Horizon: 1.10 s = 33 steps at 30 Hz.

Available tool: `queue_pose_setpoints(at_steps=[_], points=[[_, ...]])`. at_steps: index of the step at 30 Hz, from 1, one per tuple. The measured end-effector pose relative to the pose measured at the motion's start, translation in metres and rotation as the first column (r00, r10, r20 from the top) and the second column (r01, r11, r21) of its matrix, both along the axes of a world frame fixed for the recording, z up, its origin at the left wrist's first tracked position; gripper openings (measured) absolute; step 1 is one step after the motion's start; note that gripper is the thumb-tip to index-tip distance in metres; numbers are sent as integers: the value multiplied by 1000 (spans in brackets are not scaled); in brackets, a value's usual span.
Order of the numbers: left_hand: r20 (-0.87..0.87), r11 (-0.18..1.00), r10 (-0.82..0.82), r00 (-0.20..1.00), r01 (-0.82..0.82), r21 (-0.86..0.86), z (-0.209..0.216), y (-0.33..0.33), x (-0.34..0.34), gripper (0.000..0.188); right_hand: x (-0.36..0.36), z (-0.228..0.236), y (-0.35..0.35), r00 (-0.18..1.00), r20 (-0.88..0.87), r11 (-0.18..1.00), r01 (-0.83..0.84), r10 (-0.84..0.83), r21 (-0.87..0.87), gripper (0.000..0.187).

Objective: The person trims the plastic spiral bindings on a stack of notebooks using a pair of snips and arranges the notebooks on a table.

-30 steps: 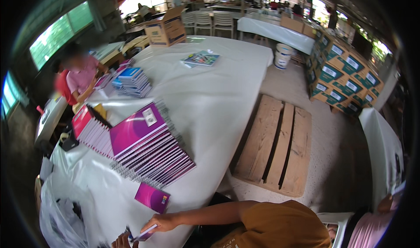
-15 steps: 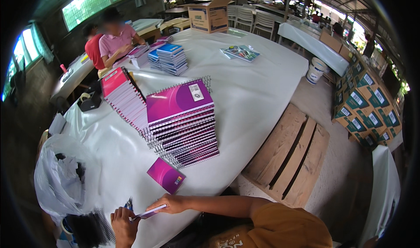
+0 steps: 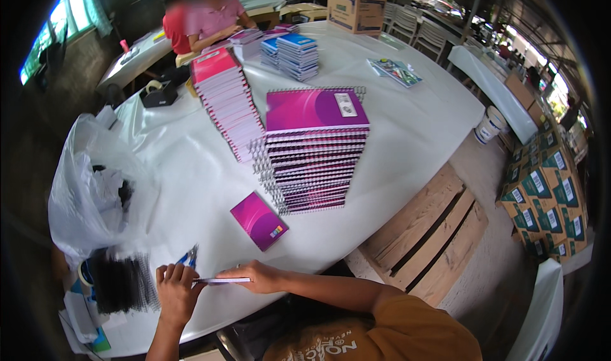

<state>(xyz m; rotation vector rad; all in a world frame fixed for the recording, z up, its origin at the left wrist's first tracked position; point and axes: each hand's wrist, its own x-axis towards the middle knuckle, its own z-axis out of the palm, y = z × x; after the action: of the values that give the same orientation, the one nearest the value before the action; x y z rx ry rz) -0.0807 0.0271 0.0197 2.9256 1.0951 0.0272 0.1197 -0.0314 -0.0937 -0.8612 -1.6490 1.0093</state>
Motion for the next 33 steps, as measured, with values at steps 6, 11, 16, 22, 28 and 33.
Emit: queue_pose_setpoints(at_steps=[6,11,16,22,28,33], points=[[265,975,57,962,-112,194,-111,-34,-22,110,-11,-4,-19,993,-42,994,109,-109,-7,41],[216,760,-65,974,-92,643,-89,-20,-24,110,-15,-9,-20,995,25,984,90,-95,153,46],[342,984,-101,934,43,173,-158,-74,-29,118,-15,-13,-22,994,-24,985,112,-110,134,45],[337,894,-95,937,-69,443,-118,-53,-19,115,-17,-2,-21,998,66,978,3,-17,207,40],[309,875,-143,940,-26,484,-125,-68,-10,115,-11,-11,-21,996,44,979,63,-73,196,42],[493,948,-38,869,-125,293,-142,-60,-1,117,-28,-3,-18,999,-6,997,54,-54,47,42]])
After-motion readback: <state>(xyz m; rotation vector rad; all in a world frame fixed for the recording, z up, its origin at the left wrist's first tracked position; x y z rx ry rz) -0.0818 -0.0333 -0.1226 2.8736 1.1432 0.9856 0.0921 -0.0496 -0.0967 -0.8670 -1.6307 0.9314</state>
